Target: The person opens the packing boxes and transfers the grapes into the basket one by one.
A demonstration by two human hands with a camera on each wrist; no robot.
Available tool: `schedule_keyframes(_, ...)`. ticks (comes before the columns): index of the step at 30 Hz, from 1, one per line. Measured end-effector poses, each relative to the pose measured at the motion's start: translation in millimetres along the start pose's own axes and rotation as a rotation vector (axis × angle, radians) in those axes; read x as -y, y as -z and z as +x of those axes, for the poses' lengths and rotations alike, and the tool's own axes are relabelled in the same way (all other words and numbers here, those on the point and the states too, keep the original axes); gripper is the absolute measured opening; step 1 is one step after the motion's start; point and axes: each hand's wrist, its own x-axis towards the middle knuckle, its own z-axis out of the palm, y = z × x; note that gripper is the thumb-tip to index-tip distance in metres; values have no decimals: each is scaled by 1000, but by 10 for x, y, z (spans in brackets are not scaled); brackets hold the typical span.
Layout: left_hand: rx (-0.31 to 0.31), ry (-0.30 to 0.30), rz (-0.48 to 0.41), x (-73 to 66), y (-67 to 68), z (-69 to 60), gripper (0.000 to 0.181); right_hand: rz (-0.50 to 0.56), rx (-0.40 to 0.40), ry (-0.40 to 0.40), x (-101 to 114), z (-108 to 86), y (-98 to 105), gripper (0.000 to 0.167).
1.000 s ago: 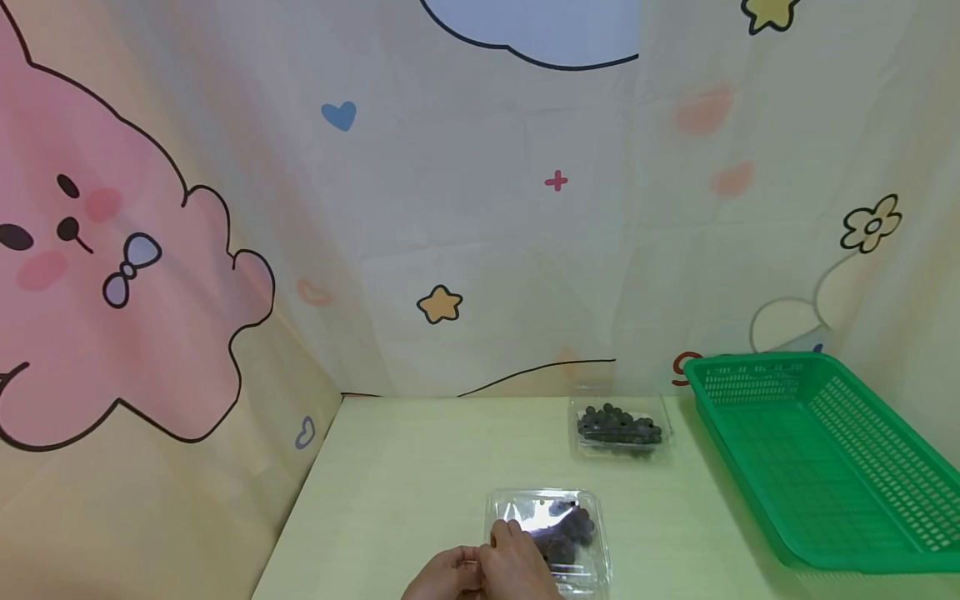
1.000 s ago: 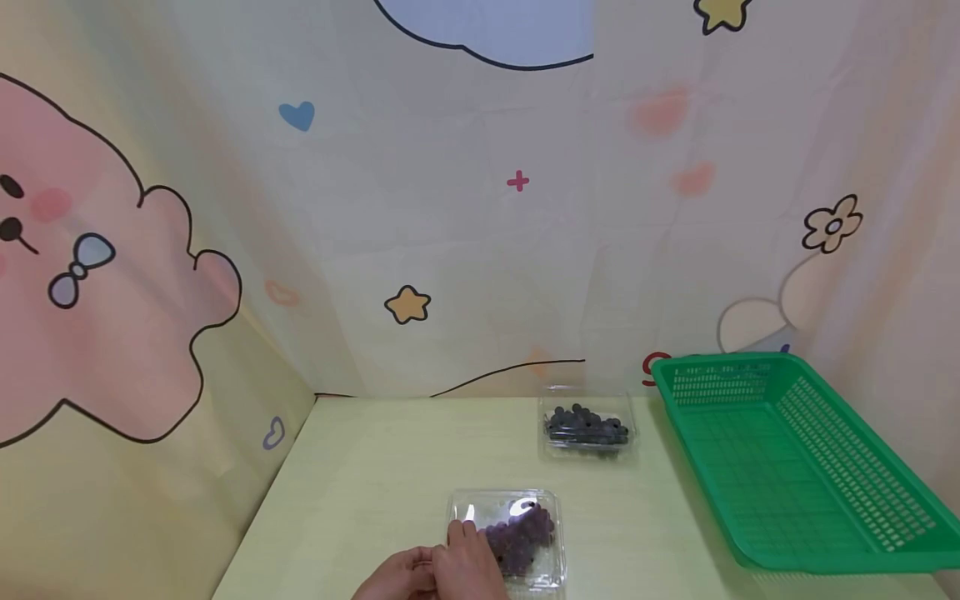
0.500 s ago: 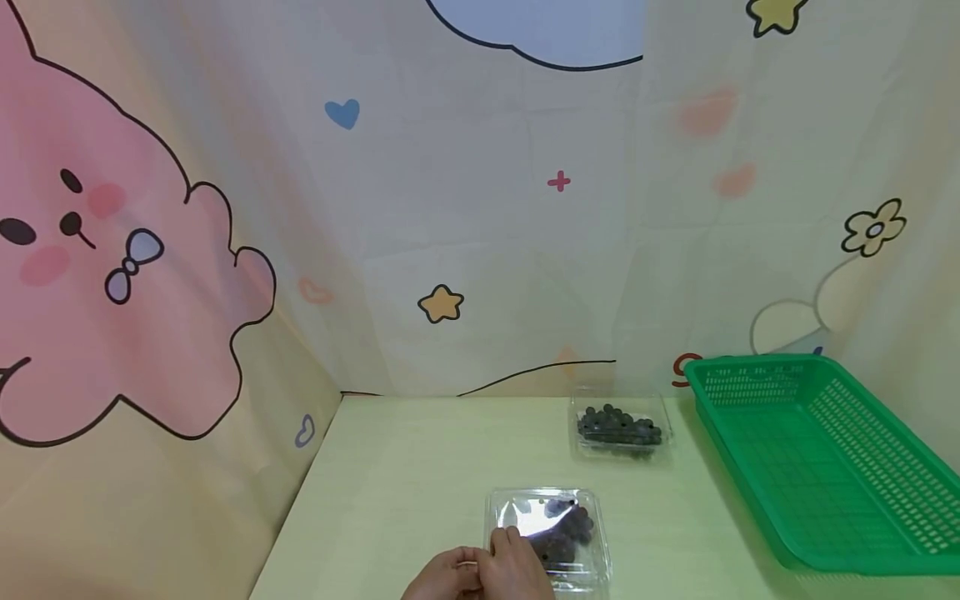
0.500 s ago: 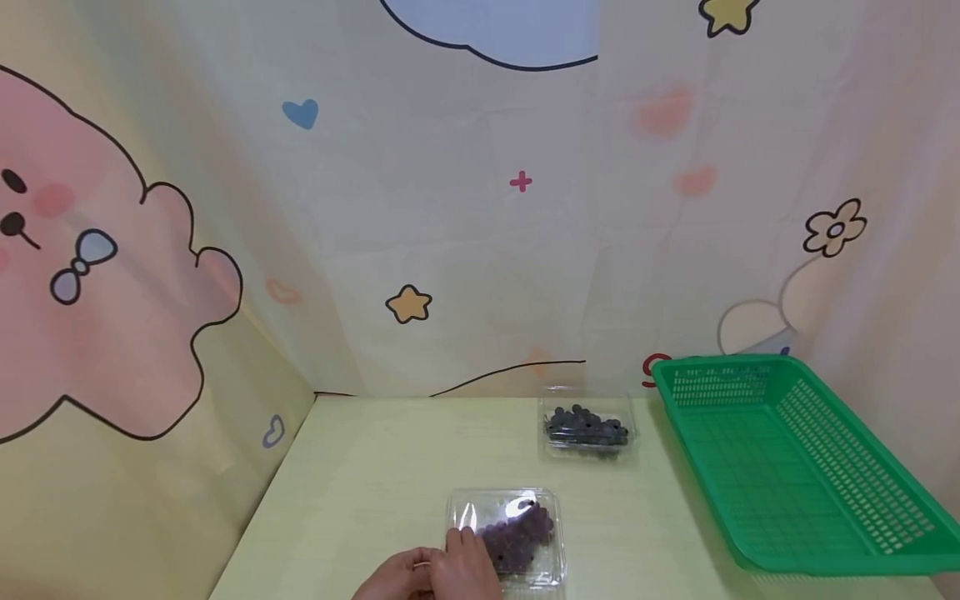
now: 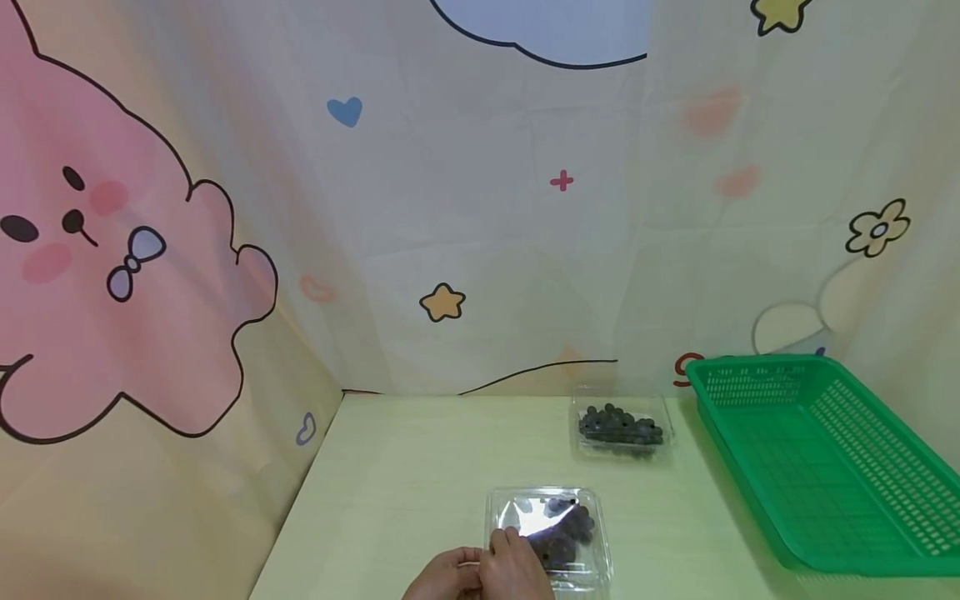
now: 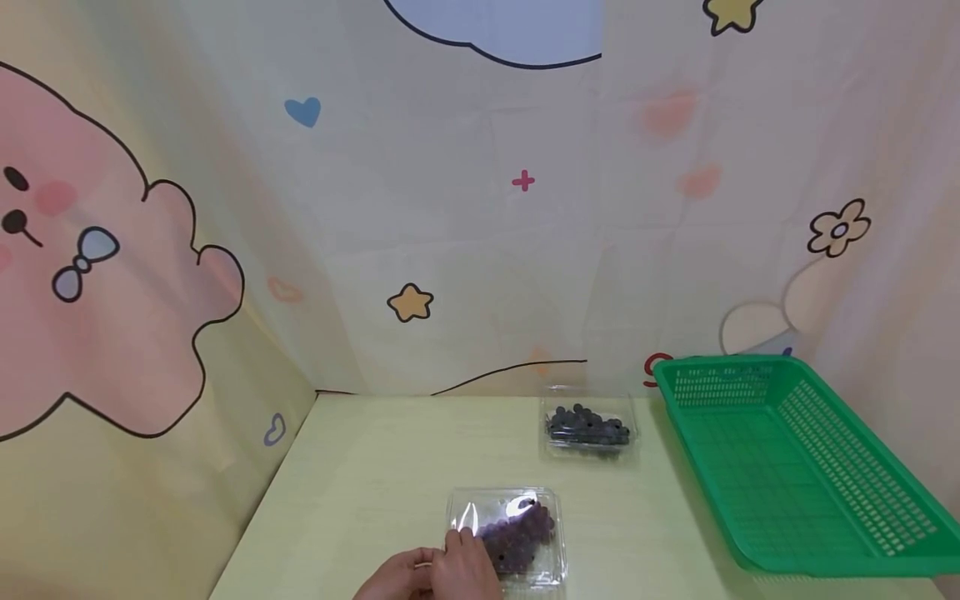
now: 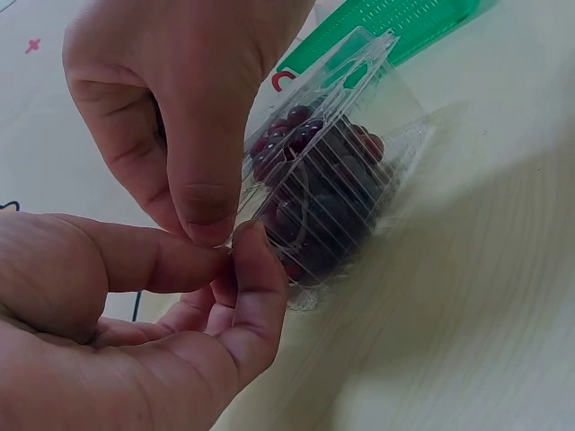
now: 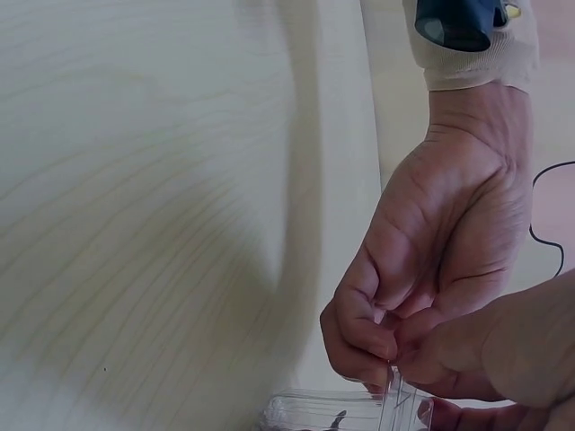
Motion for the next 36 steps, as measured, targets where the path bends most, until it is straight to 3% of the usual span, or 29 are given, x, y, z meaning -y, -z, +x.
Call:
schedule_keyframes(11,-5,11,-4,8,-3,-2,27,-3,-50,46,-24,-3,8,30)
schedule_keyframes(22,-25,33,-10,-12,-16,-6,24,61,-84,21,-26,-10,-12,31)
schedule_keyframes(30,-29,28,-22,-12,-28,17,21,12,-93,39,-15,-20,-33,32)
schedule_keyframes(36,-47,64,-42,-25,-46,24,20,-18,-73,47,-2,-24,-28,34)
